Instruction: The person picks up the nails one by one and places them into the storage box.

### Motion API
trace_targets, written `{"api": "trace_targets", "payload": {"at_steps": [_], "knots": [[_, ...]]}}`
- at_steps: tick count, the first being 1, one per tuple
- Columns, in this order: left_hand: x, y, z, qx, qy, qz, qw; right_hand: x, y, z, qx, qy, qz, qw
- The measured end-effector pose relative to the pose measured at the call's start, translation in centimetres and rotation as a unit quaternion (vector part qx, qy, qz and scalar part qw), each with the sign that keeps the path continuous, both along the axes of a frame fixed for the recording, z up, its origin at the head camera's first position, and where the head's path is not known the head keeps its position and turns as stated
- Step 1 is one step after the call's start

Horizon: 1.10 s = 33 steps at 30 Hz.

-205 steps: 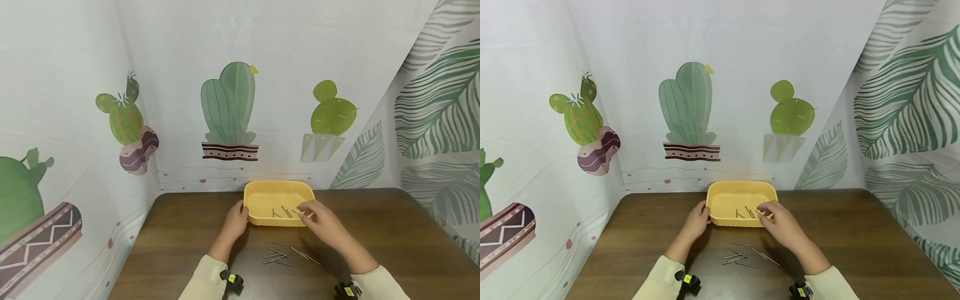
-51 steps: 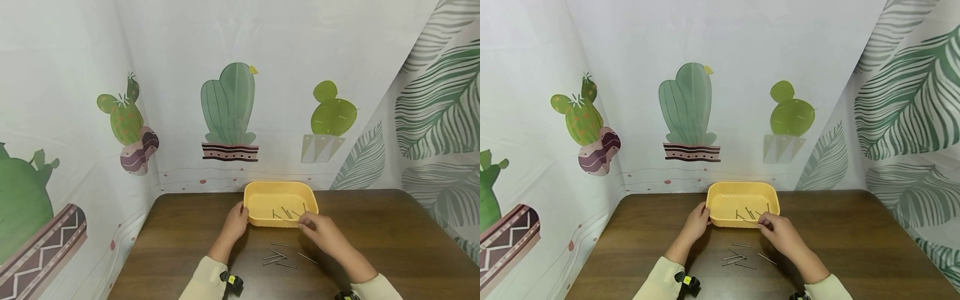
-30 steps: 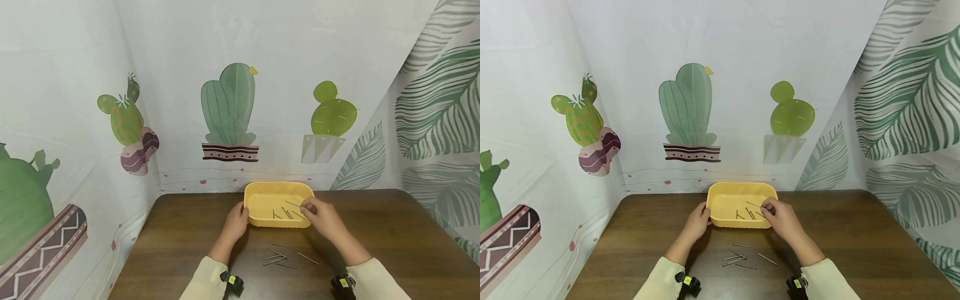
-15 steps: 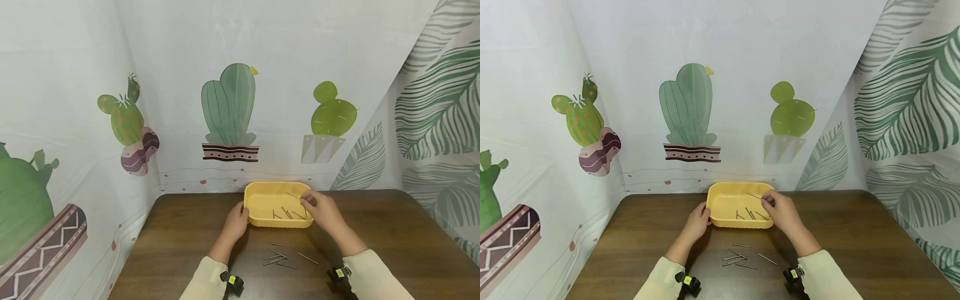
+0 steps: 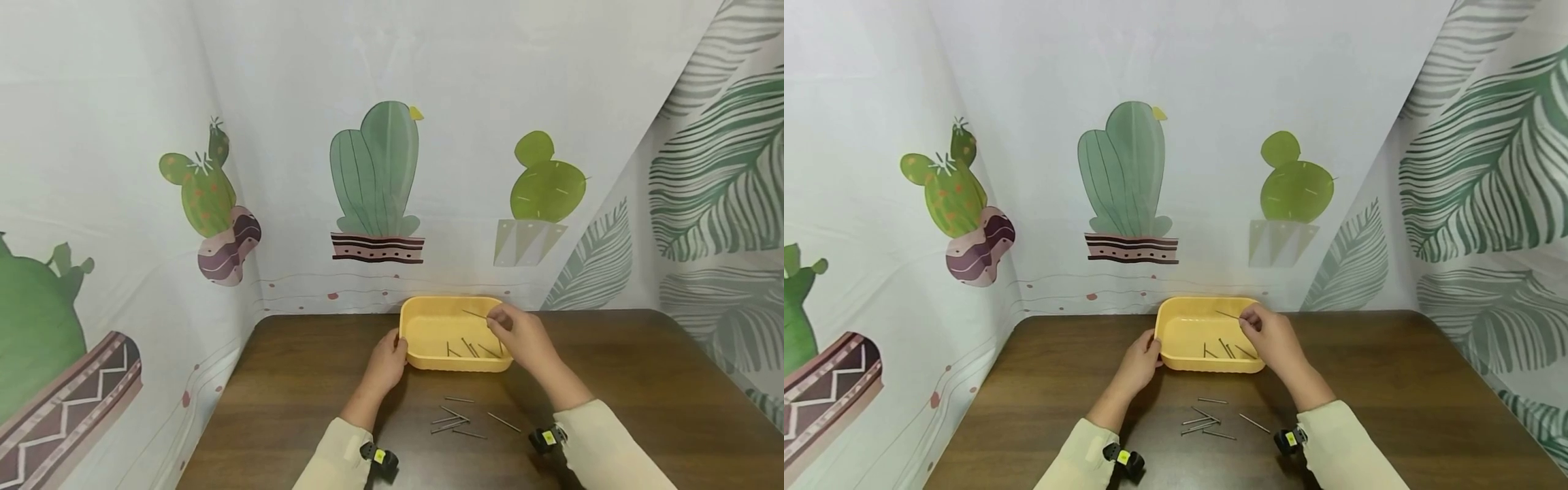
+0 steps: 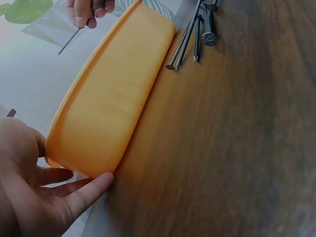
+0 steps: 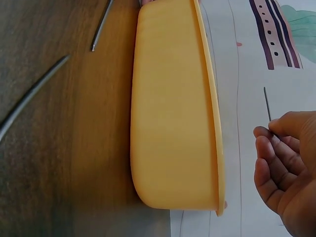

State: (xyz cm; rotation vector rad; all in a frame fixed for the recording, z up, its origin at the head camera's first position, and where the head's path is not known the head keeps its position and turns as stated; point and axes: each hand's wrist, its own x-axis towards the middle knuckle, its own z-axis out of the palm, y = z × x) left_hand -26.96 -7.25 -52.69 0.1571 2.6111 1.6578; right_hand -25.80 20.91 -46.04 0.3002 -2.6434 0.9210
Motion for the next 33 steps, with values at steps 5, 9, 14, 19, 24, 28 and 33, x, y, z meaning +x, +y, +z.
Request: {"api": "trace_targets", "payload": {"at_steps": [5,9,14,19,24,28,33], "knots": [[0.0,0.01,0.01,-0.003,0.001,0.0,1.0,-0.11,-0.27,0.0,-0.005,-0.011,0.003,0.9999],[0.02,0.02,-0.06,-0.004,-0.002,-0.001,1.0,-0.07,-0.27,0.04,-0.006,-0.022,0.012,0.9997],[0.05,0.08,0.08,-0.002,0.0,-0.001,1.0,0.2,-0.19,0.1,-0.016,-0.033,0.015,0.9992],[0.08,0.11,0.22,-0.004,-0.001,0.001,1.0,0.29,-0.09,-0.07,-0.025,-0.039,0.016,0.9988],[0.09,0.13,0.22,-0.008,-0.002,0.002,1.0,0.25,0.01,-0.18,-0.024,-0.037,0.016,0.9989],[0.03,0.16,0.25,-0.011,-0.001,0.003,0.9999,0.25,0.1,-0.26,-0.026,-0.034,0.018,0.9989],[0.0,0.14,0.24,-0.015,-0.001,0.005,0.9999,0.35,0.23,-0.46,-0.032,-0.027,0.023,0.9989]]}}
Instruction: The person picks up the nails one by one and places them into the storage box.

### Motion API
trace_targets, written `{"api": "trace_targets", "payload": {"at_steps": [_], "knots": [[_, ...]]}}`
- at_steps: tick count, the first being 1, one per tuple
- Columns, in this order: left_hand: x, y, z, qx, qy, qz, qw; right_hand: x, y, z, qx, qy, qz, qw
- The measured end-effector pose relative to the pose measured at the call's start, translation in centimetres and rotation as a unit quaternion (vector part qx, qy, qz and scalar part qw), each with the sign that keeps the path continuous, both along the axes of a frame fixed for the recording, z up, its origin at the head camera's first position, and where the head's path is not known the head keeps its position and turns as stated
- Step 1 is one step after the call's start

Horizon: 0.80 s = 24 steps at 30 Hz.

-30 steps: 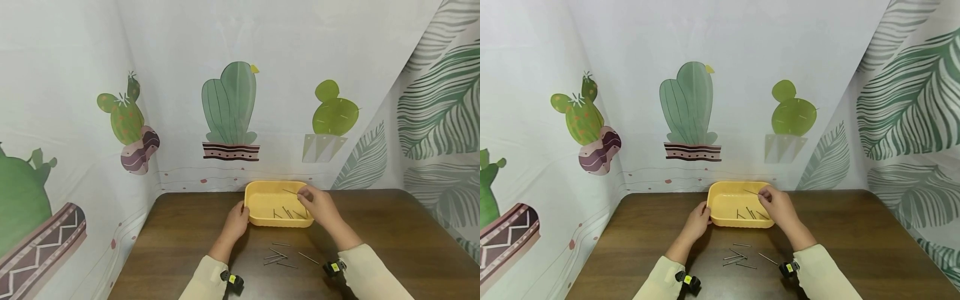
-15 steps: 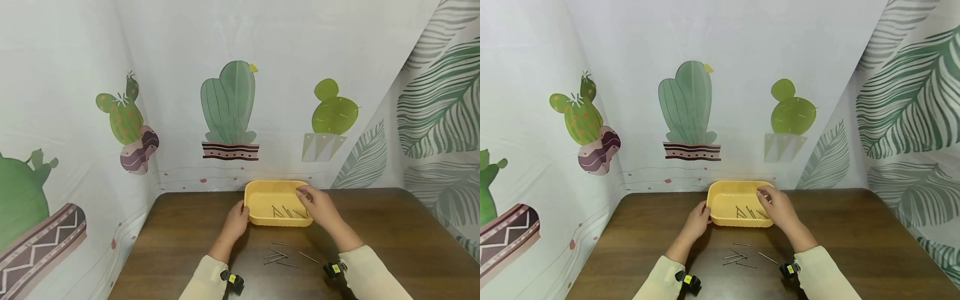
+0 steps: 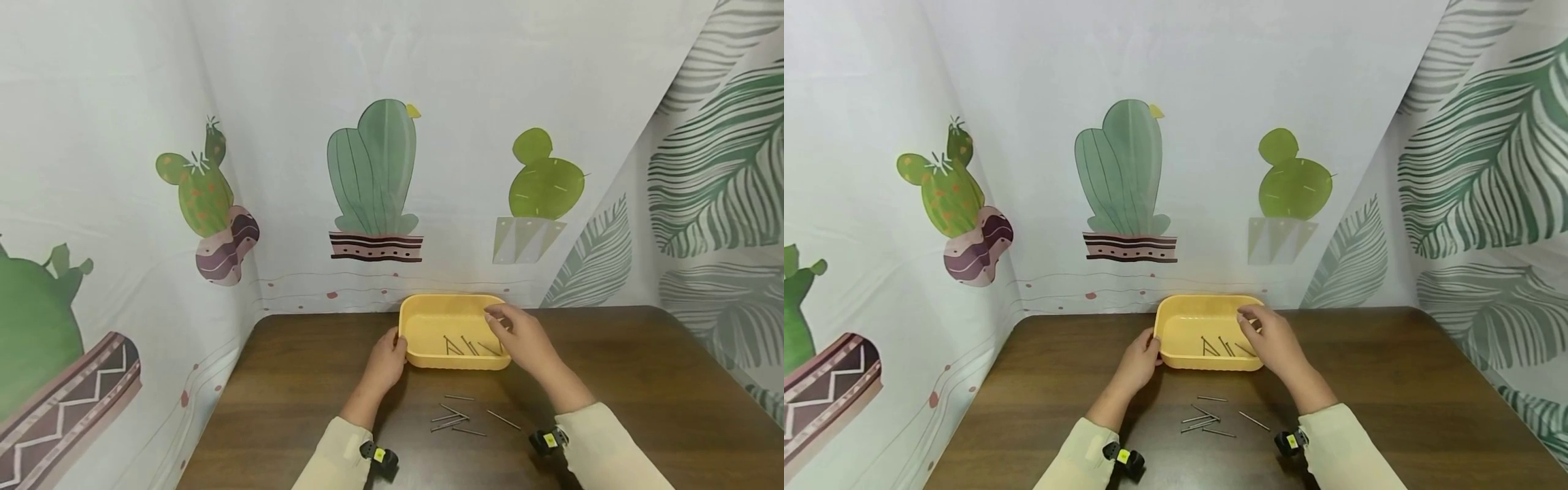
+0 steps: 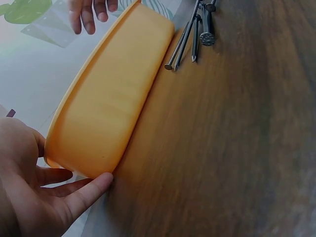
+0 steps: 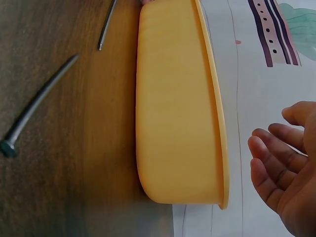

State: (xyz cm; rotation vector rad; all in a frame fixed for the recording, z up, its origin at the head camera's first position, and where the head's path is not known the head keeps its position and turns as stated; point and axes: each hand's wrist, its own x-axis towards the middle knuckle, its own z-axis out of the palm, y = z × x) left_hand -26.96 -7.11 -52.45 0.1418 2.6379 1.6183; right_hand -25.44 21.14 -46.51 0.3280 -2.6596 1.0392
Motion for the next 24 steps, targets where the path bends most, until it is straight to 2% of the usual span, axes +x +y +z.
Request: {"api": "trace_targets", "payload": {"at_steps": [9,24], "knots": [[0.1,0.0,0.0,0.004,0.004,0.0,1.0,0.6,0.3,-0.2,0.001,0.01,0.001,1.0],[0.0,-0.1,-0.2,0.003,-0.002,0.0,1.0,2.8,0.4,-0.7,0.022,0.018,0.018,0.9994]]}}
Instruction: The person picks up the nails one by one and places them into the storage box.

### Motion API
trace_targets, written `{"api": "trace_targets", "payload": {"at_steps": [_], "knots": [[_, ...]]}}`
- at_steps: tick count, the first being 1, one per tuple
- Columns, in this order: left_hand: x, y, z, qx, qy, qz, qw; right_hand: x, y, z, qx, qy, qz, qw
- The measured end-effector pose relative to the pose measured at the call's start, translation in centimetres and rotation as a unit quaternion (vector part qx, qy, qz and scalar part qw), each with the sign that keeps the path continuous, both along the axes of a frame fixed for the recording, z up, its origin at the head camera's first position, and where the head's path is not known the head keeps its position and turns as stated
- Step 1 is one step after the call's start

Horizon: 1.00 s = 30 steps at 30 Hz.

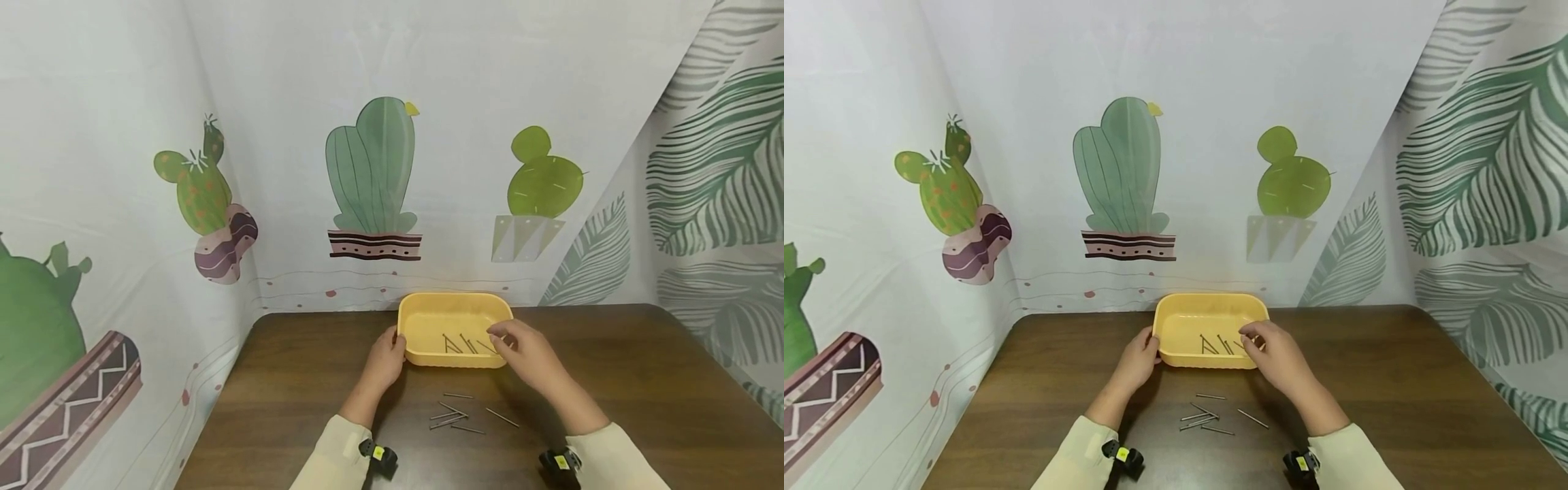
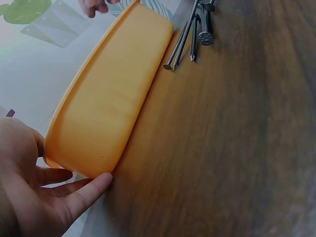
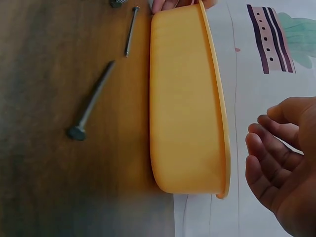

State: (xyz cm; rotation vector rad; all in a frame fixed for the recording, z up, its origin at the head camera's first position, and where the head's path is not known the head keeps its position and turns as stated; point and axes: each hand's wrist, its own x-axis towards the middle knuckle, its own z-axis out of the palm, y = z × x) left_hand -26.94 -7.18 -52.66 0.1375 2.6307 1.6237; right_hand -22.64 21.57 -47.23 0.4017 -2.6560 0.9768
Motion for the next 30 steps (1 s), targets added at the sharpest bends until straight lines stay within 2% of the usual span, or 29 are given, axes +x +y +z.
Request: {"api": "trace_targets", "payload": {"at_steps": [4,10,16,23,30], "knots": [[0.0,0.0,0.0,0.002,0.0,0.001,1.0,1.0,0.0,-0.2,0.01,0.006,0.006,0.9999],[0.0,0.0,0.1,0.006,-0.002,0.001,1.0,2.7,0.1,-1.1,0.022,0.0,0.041,0.9989],[0.1,0.1,0.1,0.006,-0.003,0.002,1.0,4.0,0.8,-1.9,0.052,-0.056,0.074,0.9943],[0.0,0.2,-0.2,0.008,-0.002,0.0,1.0,4.8,1.5,-2.4,0.051,-0.14,0.136,0.9794],[0.0,0.0,0.0,0.006,0.0,0.0,1.0,5.2,1.7,-2.8,0.036,-0.171,0.174,0.9692]]}}
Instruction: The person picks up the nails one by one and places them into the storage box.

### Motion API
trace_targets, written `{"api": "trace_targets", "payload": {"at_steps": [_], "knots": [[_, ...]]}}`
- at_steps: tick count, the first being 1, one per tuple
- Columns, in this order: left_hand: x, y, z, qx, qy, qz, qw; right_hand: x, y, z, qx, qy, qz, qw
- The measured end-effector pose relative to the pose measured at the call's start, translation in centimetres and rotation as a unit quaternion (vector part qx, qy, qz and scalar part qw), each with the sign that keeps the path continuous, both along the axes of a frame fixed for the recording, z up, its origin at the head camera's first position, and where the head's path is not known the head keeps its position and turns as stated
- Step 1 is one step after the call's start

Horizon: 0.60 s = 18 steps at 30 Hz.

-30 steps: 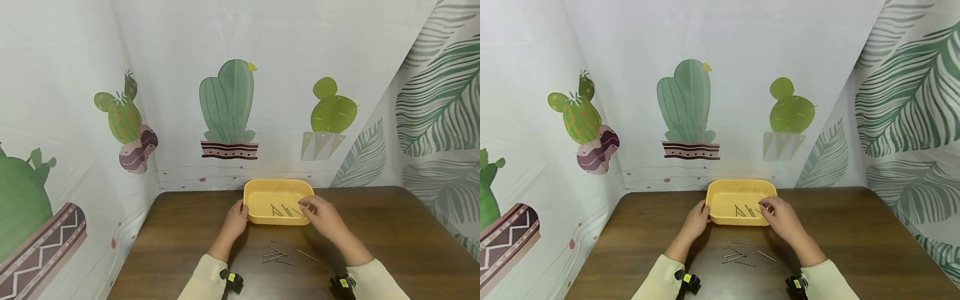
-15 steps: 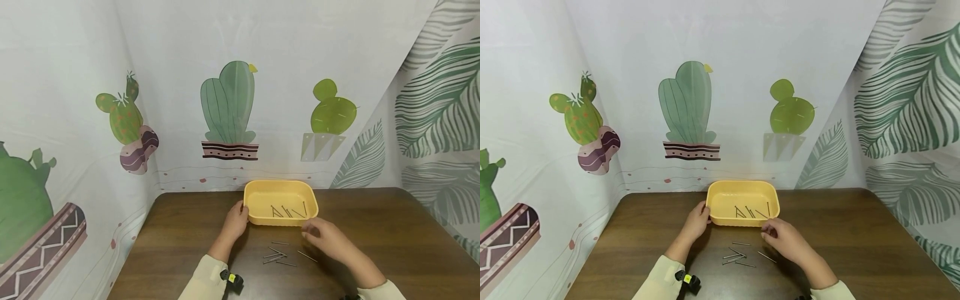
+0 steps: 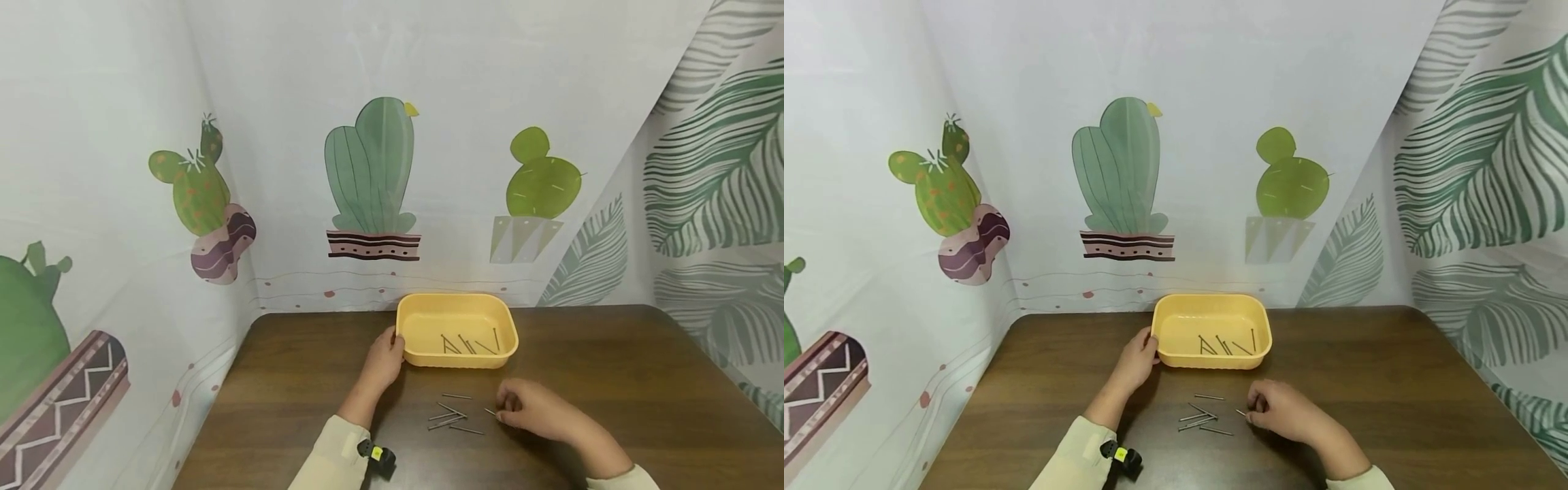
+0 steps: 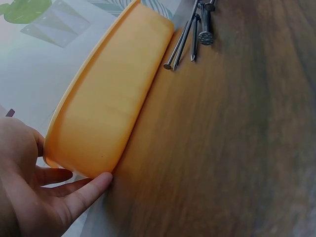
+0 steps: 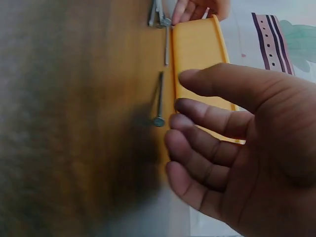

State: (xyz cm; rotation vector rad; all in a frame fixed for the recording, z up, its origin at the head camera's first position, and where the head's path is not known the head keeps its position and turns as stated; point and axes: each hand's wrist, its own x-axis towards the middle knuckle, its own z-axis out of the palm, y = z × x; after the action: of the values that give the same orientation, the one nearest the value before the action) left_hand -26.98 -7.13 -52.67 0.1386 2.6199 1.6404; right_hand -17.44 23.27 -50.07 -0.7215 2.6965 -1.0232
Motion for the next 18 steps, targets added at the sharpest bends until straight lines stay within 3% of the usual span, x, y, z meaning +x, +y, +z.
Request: {"api": "trace_targets", "payload": {"at_steps": [18], "knots": [[0.0,-0.1,0.0,0.003,0.001,-0.003,1.0,0.0,-0.1,-1.2,0.053,0.017,-0.024,0.9982]]}}
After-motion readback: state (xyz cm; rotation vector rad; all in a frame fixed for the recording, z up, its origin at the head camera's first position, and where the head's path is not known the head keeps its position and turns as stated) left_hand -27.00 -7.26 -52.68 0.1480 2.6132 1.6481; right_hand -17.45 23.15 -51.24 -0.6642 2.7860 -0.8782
